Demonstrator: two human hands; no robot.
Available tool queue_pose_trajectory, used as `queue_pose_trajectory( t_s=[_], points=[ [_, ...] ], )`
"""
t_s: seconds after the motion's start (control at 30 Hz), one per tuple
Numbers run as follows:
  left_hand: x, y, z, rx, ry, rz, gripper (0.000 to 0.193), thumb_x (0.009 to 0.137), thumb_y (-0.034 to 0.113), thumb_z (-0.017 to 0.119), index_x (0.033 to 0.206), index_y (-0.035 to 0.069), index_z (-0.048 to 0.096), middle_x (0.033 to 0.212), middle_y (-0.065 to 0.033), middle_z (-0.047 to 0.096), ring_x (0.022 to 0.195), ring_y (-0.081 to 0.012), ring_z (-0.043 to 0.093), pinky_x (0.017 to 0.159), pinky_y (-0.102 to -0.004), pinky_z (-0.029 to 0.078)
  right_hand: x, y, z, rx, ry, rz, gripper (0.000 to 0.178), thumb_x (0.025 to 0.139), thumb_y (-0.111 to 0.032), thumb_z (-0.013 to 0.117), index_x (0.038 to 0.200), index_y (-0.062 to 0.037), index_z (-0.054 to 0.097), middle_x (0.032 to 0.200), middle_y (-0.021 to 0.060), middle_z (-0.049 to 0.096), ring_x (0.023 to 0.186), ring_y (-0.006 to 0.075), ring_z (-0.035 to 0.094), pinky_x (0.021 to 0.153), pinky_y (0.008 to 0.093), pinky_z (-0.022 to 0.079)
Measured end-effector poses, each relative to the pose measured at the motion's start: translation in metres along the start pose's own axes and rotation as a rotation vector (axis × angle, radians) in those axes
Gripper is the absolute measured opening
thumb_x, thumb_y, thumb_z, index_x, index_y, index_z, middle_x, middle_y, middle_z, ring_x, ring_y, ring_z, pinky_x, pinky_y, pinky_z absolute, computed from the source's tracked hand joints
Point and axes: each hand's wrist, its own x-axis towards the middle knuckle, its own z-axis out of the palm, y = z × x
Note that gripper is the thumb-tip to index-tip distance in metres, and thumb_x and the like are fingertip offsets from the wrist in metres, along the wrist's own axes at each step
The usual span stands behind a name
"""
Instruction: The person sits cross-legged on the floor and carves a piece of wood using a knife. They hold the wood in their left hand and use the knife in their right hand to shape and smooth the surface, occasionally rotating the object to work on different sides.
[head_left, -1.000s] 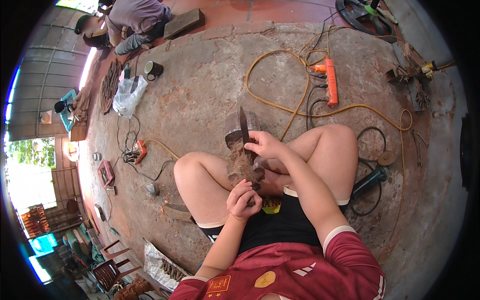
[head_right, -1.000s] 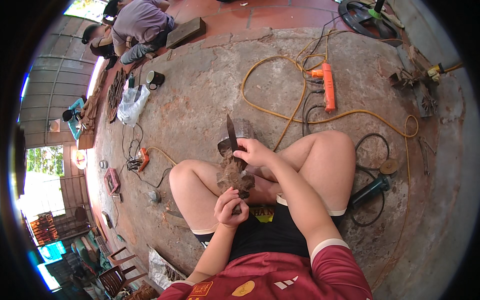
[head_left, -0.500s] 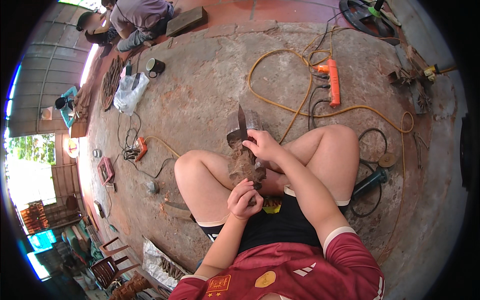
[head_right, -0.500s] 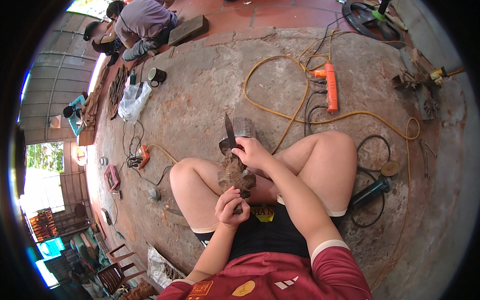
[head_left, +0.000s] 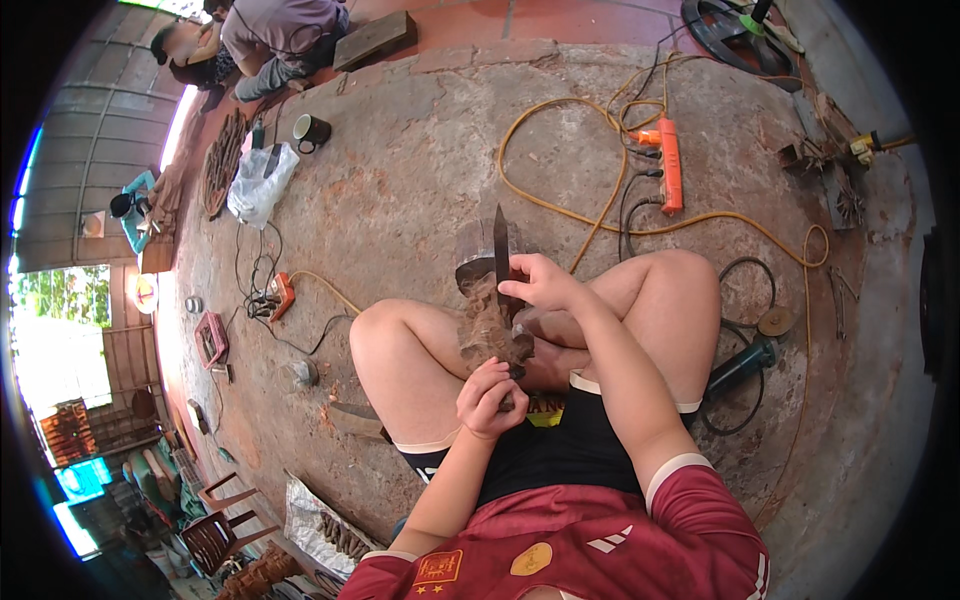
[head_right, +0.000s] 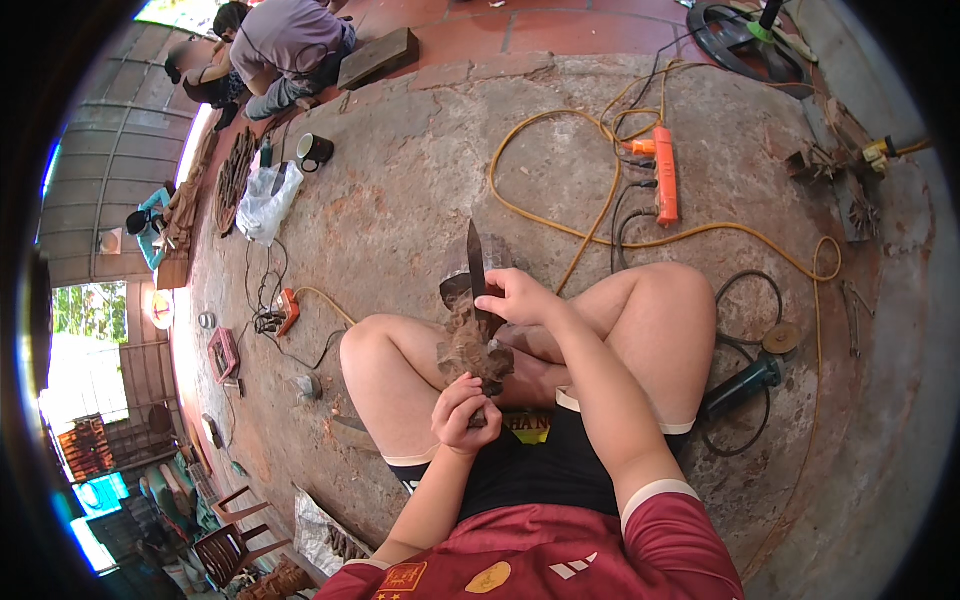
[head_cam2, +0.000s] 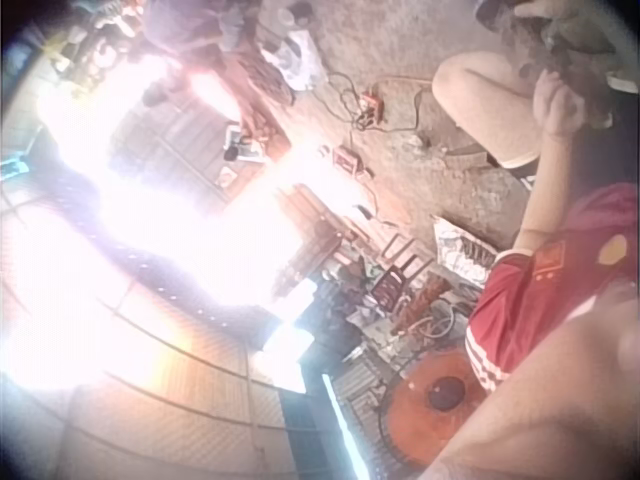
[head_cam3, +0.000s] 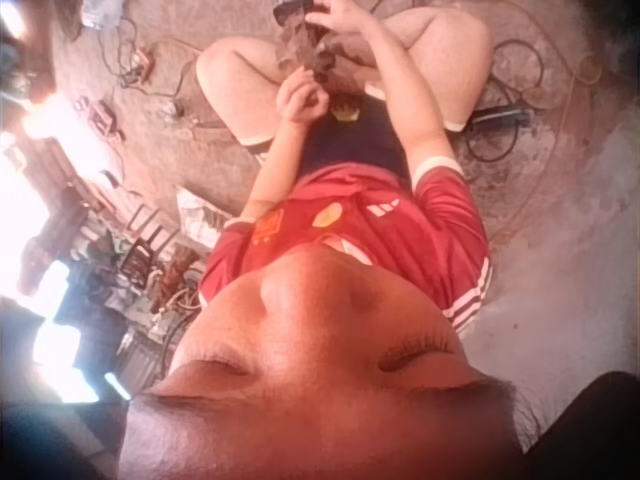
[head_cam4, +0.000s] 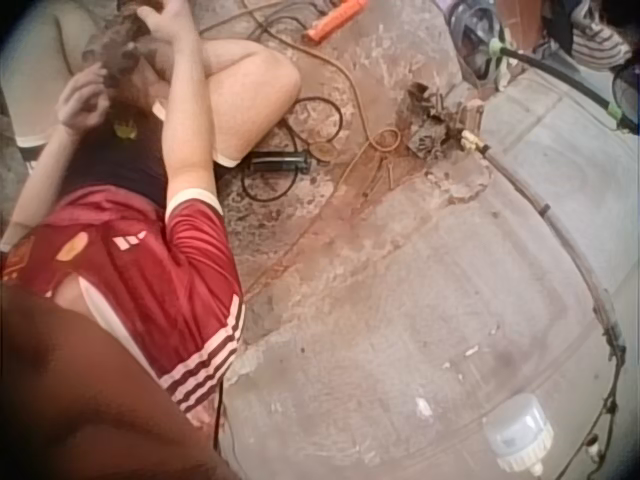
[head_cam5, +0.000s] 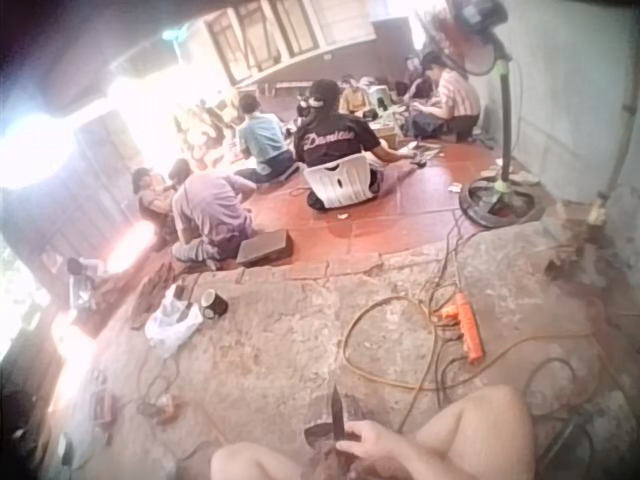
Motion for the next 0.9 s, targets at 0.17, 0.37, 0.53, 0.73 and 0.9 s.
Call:
queue_pose_trajectory(
  t_s=[0.17, 0.37, 0.53, 0.73, 0.9],
  points=[
    [0.000, -0.001, 0.000, 0.012, 0.020, -0.005, 0.021, 0.063, -0.005, 0.069, 0.082, 0.002, 0.063, 0.083, -0.0121, 0.064, 0.080, -0.0273, 0.070, 0.083, -0.0440, 0.061, -0.001, 0.003, -0.006, -0.161, -0.064, 0.017, 0.012, 0.088, -0.009, 0.068, 0.097, -0.0007, 0.066, 0.084, 0.0041, 0.069, 0.078, 0.0103, 0.060, 0.072, 0.0311, 0.050],
    [-0.001, -0.003, 0.001, 0.009, 0.043, -0.011, 0.021, 0.063, -0.005, 0.069, 0.082, 0.001, 0.063, 0.084, -0.0119, 0.065, 0.080, -0.0271, 0.070, 0.082, -0.0437, 0.061, 0.004, 0.014, -0.009, -0.041, 0.163, 0.028, 0.015, 0.089, -0.008, 0.069, 0.102, -0.0003, 0.067, 0.086, 0.0022, 0.068, 0.077, 0.0096, 0.060, 0.073, 0.0280, 0.050],
    [-0.002, -0.002, 0.000, 0.021, 0.031, -0.005, 0.020, 0.063, -0.003, 0.070, 0.082, 0.001, 0.064, 0.083, -0.0118, 0.065, 0.080, -0.0273, 0.070, 0.082, -0.0437, 0.061, 0.003, 0.022, -0.001, 0.105, 0.048, 0.008, 0.015, 0.091, -0.008, 0.068, 0.105, -0.0020, 0.067, 0.090, -0.0001, 0.067, 0.080, 0.0076, 0.059, 0.072, 0.0256, 0.049],
    [0.001, -0.002, -0.001, 0.001, 0.004, 0.003, 0.019, 0.064, -0.005, 0.066, 0.081, 0.001, 0.062, 0.084, -0.0129, 0.065, 0.078, -0.0272, 0.069, 0.082, -0.0444, 0.061, 0.001, 0.008, -0.007, 0.169, 0.151, 0.051, 0.015, 0.091, -0.005, 0.066, 0.106, -0.0006, 0.066, 0.090, 0.0004, 0.068, 0.079, 0.0084, 0.060, 0.073, 0.0260, 0.050],
    [0.003, -0.001, 0.002, 0.009, 0.020, -0.004, 0.019, 0.064, -0.005, 0.067, 0.081, 0.001, 0.062, 0.083, -0.0125, 0.065, 0.079, -0.0269, 0.069, 0.082, -0.0441, 0.061, 0.001, 0.019, -0.006, 0.036, 0.085, 0.000, 0.014, 0.090, -0.006, 0.067, 0.104, -0.0004, 0.067, 0.091, 0.0013, 0.069, 0.080, 0.0086, 0.060, 0.075, 0.0277, 0.050]
  ],
)
